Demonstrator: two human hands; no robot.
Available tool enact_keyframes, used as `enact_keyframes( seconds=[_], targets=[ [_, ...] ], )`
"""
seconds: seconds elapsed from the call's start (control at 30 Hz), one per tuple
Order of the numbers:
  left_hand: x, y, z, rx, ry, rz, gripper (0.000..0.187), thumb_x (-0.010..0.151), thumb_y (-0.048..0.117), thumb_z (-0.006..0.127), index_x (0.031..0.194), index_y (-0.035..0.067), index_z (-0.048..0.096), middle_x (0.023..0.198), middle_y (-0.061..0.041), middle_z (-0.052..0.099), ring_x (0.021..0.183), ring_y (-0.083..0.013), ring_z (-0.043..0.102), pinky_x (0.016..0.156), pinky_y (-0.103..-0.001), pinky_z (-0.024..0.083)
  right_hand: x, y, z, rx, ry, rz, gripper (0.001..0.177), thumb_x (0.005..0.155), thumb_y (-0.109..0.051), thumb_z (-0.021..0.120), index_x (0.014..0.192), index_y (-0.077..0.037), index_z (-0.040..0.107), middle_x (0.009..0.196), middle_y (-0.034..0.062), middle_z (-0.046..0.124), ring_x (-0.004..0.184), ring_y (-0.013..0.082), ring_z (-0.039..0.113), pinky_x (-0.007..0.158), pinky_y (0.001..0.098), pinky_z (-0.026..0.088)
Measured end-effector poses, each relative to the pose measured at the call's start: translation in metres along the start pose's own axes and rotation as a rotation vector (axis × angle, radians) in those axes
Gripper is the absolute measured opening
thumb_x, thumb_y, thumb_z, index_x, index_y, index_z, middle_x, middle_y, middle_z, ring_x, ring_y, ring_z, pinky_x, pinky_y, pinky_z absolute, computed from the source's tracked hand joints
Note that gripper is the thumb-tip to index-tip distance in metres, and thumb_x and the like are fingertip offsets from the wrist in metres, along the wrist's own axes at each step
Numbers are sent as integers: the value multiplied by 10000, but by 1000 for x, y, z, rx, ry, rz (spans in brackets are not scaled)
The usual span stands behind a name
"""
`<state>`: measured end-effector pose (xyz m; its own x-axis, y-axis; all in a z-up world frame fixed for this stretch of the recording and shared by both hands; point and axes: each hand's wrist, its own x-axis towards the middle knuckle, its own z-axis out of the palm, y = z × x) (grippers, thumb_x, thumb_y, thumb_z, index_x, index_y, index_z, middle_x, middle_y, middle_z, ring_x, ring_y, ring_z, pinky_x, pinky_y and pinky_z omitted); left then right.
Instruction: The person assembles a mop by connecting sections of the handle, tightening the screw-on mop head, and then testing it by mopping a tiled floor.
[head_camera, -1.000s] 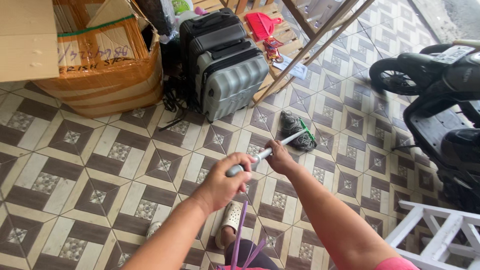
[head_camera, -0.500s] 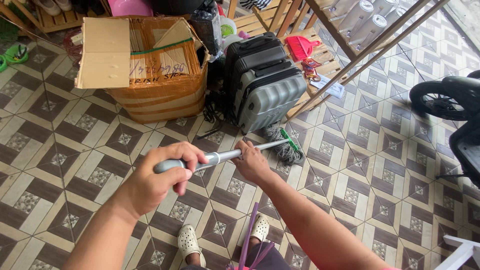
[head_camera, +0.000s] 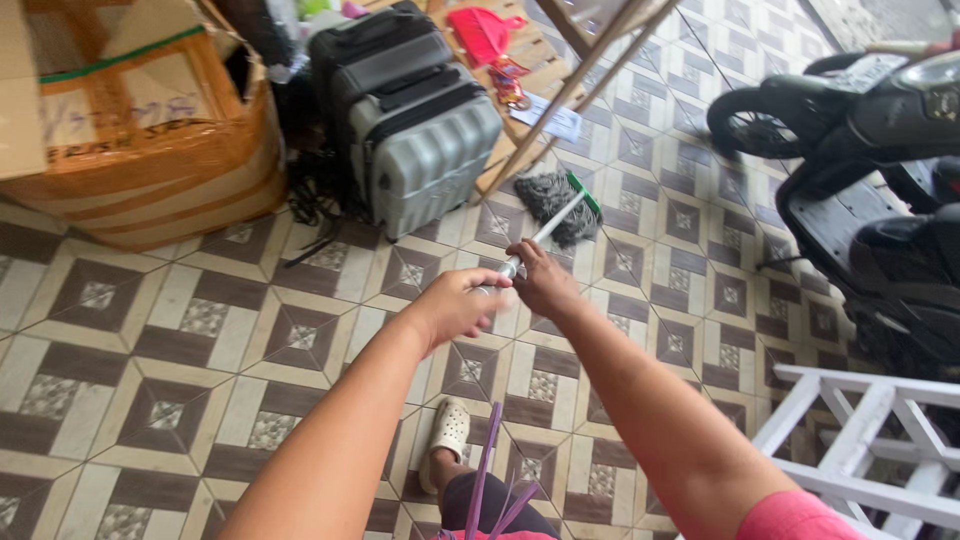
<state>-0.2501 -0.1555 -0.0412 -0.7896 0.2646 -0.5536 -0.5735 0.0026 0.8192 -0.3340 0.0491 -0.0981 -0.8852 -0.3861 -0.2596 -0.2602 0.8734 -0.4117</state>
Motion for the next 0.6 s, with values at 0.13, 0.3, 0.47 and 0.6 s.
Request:
enact_keyframes(
  seconds=[0.13,0.3,0.47,0.6],
  targets=[
    [34,44,52,69,76,-146,317,889,238,672,1203,206,655,1104,-131,694,928,-329,707,792,-449,543,4,36,-25,-142,-69,96,445,890,-275,668,1309,-242,525,1443,54,519,1237,346,589,936,491,491],
    [-24,85,58,570,353,-120,335,846,203,606,1163,226,711,1058,-120,744,970,-319,692,833,-456,539,1,13,-26,12,-40,23,387,943,-273,645,1301,-182,530,1352,89,587,1133,375,666,952,484,509],
    [-128,123,27,694,347,-413,398,895,230,619,1289,286,616,939,-138,780,861,-336,788,791,-472,577,-34,-61,-14,61,46,-201,376,904,-258,674,1231,-139,531,1350,150,566,1069,393,673,869,486,544],
    [-130,104,44,803,336,-324,375,903,250,630,1271,269,564,996,-117,754,930,-336,732,821,-481,556,-45,-57,-12,55,-40,-160,370,911,-252,677,1233,-146,529,1476,213,467,1072,423,660,900,491,537]
  ],
)
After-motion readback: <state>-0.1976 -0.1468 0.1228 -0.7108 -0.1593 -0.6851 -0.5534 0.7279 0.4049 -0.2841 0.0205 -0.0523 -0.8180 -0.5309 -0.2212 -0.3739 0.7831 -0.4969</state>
